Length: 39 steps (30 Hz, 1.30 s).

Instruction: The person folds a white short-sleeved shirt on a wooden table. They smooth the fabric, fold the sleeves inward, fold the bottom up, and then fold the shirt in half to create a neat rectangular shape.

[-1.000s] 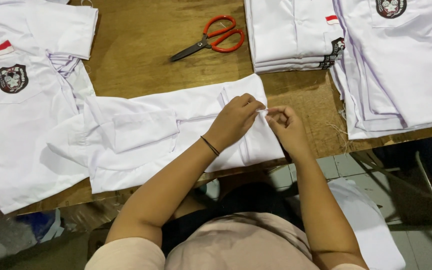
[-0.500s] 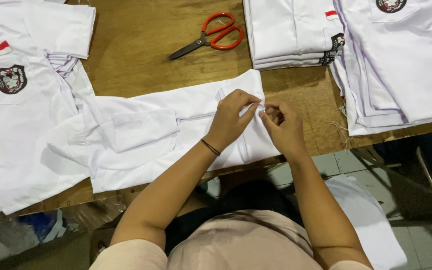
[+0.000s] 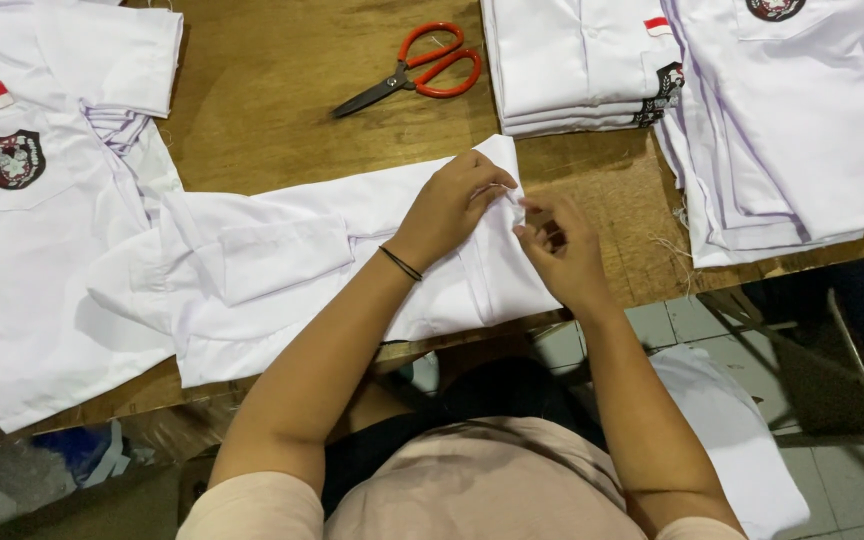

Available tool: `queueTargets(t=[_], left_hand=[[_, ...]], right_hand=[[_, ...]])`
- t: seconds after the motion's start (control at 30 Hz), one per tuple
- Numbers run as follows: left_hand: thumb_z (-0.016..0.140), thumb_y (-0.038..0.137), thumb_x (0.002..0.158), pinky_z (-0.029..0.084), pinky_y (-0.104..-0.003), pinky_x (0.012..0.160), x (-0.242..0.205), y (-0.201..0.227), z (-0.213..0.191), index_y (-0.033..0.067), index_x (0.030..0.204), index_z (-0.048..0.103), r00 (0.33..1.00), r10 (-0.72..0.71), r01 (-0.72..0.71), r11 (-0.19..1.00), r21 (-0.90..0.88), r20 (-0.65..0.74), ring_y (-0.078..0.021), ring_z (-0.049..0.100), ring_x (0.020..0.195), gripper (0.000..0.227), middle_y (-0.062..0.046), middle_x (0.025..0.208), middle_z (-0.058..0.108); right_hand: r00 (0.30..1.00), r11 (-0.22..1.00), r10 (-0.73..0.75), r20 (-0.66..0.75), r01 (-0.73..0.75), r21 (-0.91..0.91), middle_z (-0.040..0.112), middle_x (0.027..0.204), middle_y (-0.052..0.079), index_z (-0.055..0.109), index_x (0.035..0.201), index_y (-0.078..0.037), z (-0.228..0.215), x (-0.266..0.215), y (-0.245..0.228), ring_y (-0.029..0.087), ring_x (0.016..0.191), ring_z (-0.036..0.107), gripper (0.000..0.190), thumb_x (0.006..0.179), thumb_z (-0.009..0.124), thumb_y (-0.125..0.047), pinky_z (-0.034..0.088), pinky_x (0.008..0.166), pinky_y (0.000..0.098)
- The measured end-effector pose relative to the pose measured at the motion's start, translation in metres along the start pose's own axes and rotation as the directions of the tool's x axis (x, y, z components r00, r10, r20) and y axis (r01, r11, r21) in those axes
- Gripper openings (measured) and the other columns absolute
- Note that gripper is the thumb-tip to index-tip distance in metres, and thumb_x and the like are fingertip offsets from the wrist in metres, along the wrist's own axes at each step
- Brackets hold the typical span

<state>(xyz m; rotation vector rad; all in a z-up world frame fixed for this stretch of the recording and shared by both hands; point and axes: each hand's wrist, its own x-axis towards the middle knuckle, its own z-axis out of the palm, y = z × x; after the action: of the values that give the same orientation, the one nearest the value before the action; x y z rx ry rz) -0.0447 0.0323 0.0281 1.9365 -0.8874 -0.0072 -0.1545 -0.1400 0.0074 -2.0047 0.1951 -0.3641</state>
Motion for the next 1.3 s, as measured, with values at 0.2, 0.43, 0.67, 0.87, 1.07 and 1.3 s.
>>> queueTargets(t=[0.2, 0.43, 0.67, 0.87, 1.07, 1.3], left_hand=[[0.064, -0.001, 0.095, 0.056, -0.049, 0.089, 0.009, -0.004, -0.016, 0.0092, 0.11, 0.07, 0.979, 0.188, -0.188, 0.982, -0.007, 0.079, -0.0412, 0.068, 0.099, 0.019, -0.016, 0.1, 0.065], [0.06, -0.012, 0.091, 0.056, -0.046, 0.091, -0.003, -0.006, -0.018, 0.0097, 0.107, 0.069, 0.971, 0.204, -0.206, 0.978, 0.009, 0.125, -0.0373, 0.067, 0.1, 0.028, -0.014, 0.103, 0.066], [0.063, -0.009, 0.089, 0.057, -0.044, 0.088, -0.008, -0.027, -0.003, 0.0101, 0.106, 0.069, 0.972, 0.216, -0.225, 0.968, 0.108, 0.088, -0.0347, 0.067, 0.097, 0.026, -0.012, 0.101, 0.066], [0.065, -0.004, 0.09, 0.055, -0.041, 0.088, -0.011, -0.031, 0.0, 0.0131, 0.107, 0.069, 0.981, 0.173, -0.187, 0.966, 0.179, 0.089, -0.0295, 0.067, 0.098, 0.024, -0.008, 0.102, 0.067], [0.065, 0.001, 0.091, 0.053, -0.039, 0.088, -0.02, -0.028, -0.001, 0.0167, 0.109, 0.07, 0.985, 0.141, -0.161, 0.956, 0.245, 0.096, -0.0259, 0.065, 0.099, 0.024, -0.004, 0.103, 0.067], [0.061, 0.005, 0.092, 0.045, -0.044, 0.102, -0.031, -0.018, -0.006, 0.0186, 0.105, 0.072, 0.977, 0.026, -0.098, 0.936, 0.338, 0.21, -0.0235, 0.063, 0.108, 0.021, -0.003, 0.11, 0.068]], right_hand=[[0.976, 0.981, -0.174, 0.133, 0.182, -0.058, 0.057, 0.103, 0.017, 0.07, 0.125, -0.008, -0.006, 0.009, 0.005, 0.03, 0.077, 0.063, 0.032, 0.093, 0.074, -0.008, 0.056, 0.063, 0.0389], [0.978, 0.988, -0.125, 0.165, 0.138, -0.069, 0.054, 0.102, 0.015, 0.06, 0.126, -0.006, -0.007, 0.007, 0.001, 0.033, 0.083, 0.064, 0.049, 0.088, 0.084, -0.025, 0.056, 0.07, 0.0411], [0.949, 0.91, -0.147, 0.28, 0.24, -0.338, 0.049, 0.122, 0.017, 0.062, 0.132, -0.019, -0.008, 0.009, -0.006, 0.044, 0.101, 0.064, 0.042, 0.091, 0.073, -0.02, 0.058, 0.083, 0.0523], [0.923, 0.783, -0.011, 0.384, 0.247, -0.571, 0.044, 0.131, 0.017, 0.059, 0.135, -0.02, -0.007, 0.008, -0.036, 0.043, 0.113, 0.055, 0.04, 0.095, 0.057, -0.027, 0.05, 0.093, 0.0534], [0.936, 0.912, -0.091, 0.339, 0.215, -0.349, 0.043, 0.127, 0.015, 0.061, 0.104, -0.008, -0.004, 0.017, -0.006, 0.041, 0.105, 0.056, 0.017, 0.087, 0.061, -0.011, 0.051, 0.086, 0.0498], [0.944, 0.952, -0.233, 0.232, 0.174, 0.251, 0.061, 0.117, 0.015, 0.056, 0.095, -0.005, -0.009, 0.036, 0.058, 0.023, 0.103, 0.06, 0.013, 0.088, 0.061, 0.005, 0.05, 0.087, 0.0382]])
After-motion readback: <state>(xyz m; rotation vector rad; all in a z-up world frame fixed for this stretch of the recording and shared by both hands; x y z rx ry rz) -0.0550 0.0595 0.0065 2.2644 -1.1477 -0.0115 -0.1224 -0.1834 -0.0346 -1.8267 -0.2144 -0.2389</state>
